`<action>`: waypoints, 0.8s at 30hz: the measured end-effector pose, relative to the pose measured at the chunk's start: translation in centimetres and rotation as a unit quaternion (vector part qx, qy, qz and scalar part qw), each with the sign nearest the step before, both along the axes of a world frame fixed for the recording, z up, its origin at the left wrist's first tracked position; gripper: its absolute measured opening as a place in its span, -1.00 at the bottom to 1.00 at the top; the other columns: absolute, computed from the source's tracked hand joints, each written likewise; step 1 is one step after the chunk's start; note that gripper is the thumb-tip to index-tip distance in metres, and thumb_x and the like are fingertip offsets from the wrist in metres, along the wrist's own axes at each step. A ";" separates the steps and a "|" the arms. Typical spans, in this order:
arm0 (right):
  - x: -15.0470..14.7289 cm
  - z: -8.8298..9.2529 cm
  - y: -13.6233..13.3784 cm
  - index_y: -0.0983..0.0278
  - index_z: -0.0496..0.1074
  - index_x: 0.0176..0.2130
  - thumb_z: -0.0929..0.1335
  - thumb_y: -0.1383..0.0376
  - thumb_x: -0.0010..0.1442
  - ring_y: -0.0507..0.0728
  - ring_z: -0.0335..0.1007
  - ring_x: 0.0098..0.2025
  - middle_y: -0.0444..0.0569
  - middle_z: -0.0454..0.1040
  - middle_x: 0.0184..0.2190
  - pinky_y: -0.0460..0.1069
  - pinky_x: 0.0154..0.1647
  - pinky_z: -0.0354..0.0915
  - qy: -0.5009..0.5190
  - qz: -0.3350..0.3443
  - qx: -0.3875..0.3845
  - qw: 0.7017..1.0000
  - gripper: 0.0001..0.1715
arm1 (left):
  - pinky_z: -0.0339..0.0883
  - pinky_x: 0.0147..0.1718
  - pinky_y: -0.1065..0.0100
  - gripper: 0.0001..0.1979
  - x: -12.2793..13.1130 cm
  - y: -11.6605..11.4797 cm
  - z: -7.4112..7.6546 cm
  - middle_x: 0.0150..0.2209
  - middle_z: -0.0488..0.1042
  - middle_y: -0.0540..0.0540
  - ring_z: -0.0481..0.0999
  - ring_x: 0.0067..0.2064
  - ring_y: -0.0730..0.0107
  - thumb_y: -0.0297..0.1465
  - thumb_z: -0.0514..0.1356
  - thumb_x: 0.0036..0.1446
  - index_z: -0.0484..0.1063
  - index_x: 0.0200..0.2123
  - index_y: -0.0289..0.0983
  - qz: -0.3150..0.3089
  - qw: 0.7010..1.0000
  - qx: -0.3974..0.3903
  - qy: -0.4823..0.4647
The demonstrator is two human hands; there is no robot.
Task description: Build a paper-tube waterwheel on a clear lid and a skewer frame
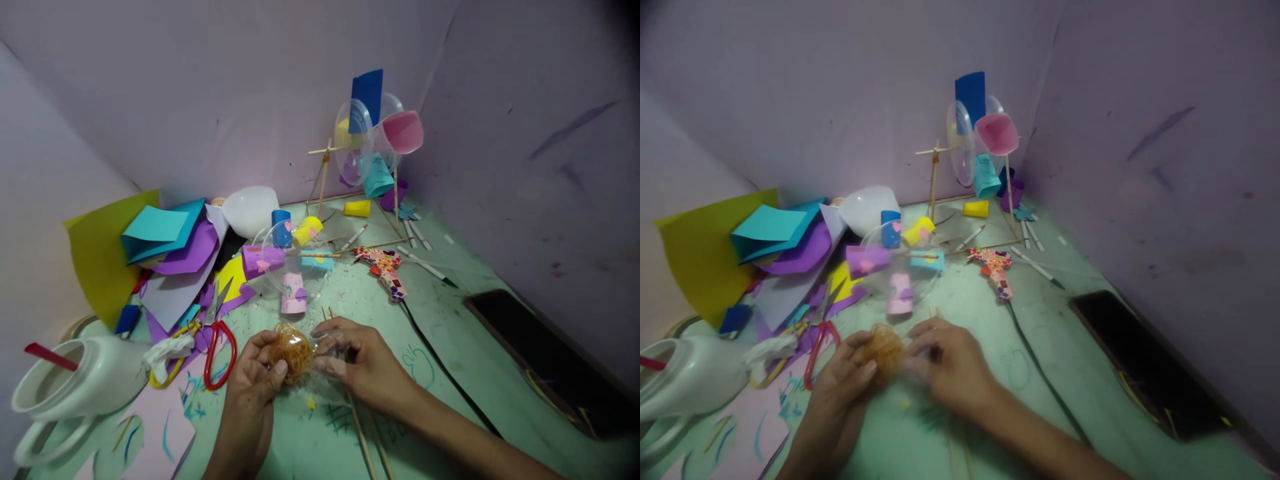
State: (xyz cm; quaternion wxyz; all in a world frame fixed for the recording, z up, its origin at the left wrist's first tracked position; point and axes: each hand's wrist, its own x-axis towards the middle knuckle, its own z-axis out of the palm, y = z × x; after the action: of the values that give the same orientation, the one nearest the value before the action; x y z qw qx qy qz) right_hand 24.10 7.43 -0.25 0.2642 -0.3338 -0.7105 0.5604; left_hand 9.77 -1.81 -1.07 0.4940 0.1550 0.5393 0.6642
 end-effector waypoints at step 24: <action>5.3 2.5 6.0 0.28 0.48 -0.57 0.48 0.19 -0.18 0.00 0.28 -0.45 -0.04 0.48 -0.39 -0.11 -0.51 0.18 0.046 0.000 -0.214 0.976 -0.79 | 0.45 -0.48 0.44 -0.56 -2.3 0.8 1.8 -0.29 0.50 -0.09 0.50 -0.37 0.41 -0.59 0.36 -0.40 0.41 -0.32 -0.30 0.148 0.987 -0.035 -0.057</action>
State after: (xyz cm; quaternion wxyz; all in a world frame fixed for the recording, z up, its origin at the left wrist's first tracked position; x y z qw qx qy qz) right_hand 29.42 13.43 2.27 0.2191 -0.3559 -0.5615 0.7142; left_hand 7.46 -1.03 0.73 0.4253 0.0178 0.5500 0.7185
